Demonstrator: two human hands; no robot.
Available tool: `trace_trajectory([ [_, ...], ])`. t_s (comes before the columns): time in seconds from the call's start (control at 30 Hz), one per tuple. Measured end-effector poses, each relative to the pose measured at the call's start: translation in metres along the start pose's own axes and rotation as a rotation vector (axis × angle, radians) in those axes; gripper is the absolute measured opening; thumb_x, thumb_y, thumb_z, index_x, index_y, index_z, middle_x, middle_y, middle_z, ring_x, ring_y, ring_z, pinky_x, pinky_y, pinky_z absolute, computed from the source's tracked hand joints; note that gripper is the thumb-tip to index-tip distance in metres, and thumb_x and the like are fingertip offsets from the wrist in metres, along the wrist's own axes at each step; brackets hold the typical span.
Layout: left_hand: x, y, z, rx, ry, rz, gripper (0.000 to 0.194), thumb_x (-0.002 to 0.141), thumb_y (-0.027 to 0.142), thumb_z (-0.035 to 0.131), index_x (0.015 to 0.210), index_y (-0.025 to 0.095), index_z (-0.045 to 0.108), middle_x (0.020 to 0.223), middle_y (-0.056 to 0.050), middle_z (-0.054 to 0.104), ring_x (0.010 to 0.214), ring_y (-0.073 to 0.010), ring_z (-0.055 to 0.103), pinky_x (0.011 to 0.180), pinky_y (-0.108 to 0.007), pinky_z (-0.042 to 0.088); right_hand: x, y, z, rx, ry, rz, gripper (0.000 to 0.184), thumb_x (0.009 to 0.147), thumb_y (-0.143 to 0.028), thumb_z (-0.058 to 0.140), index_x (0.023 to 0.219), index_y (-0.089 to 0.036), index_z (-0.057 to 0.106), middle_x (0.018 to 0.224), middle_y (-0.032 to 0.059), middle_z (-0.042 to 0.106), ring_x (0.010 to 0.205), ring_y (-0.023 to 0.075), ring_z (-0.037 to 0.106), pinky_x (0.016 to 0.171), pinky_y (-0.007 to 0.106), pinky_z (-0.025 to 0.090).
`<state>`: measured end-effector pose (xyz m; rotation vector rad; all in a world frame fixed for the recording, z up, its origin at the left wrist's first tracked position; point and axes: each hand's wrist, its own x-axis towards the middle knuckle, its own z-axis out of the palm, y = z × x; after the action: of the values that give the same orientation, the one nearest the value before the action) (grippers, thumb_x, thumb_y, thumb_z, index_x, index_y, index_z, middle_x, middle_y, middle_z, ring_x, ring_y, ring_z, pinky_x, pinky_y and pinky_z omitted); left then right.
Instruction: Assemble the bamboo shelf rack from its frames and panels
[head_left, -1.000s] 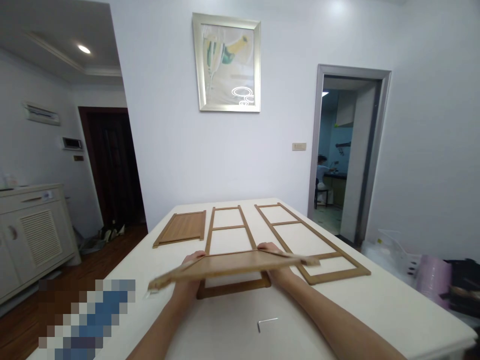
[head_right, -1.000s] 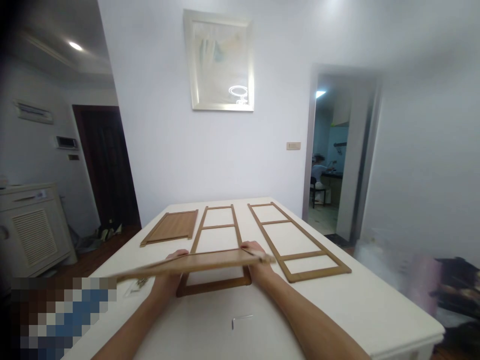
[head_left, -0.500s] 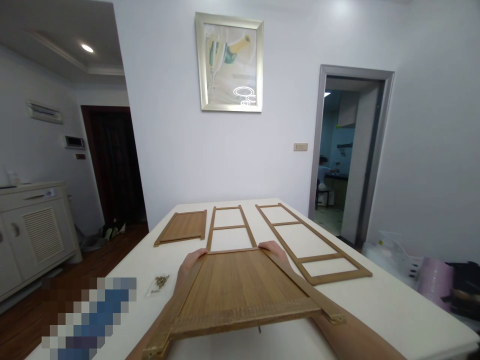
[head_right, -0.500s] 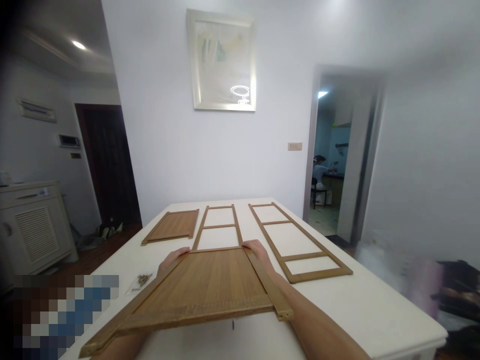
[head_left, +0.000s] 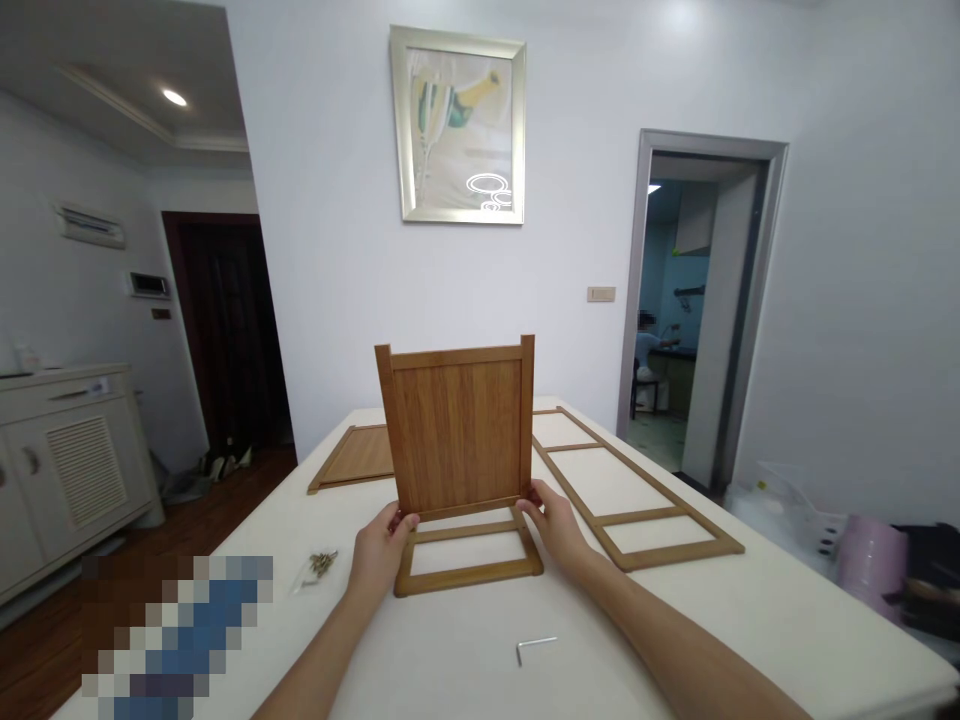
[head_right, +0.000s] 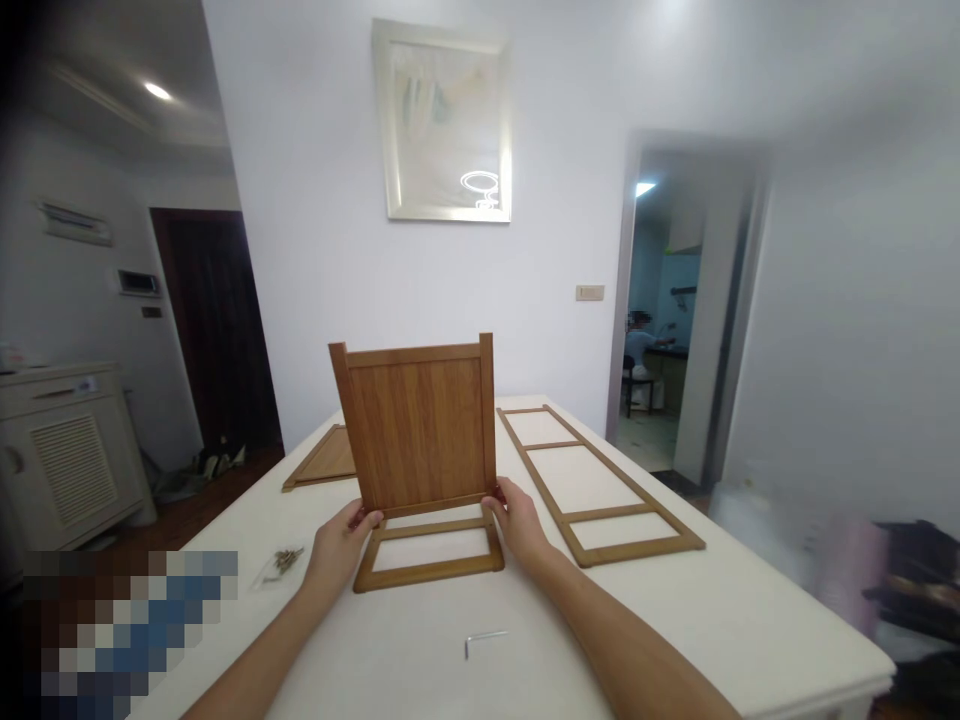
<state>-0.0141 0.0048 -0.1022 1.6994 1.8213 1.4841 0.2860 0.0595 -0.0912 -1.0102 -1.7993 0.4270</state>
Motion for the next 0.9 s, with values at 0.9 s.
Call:
trace_trajectory([
  [0.9,-0.001,-0.002,0.001,0.021,-0.047,-0.021,0.025,0.077,0.045,0.056,0.070,0.021,0.057,0.063,0.001,0.061,0.064,-0.0189,0.058,0.061,-0.026,0.039,-0.002,0.004,0.004,-0.045,-0.068,0.130,0.012,0.077,-0.032,0.058,0.074,-0.022,0.052,0.070,-0.0018,0.060,0.067,0.0170,0.054,0.063,0.029,0.040],
])
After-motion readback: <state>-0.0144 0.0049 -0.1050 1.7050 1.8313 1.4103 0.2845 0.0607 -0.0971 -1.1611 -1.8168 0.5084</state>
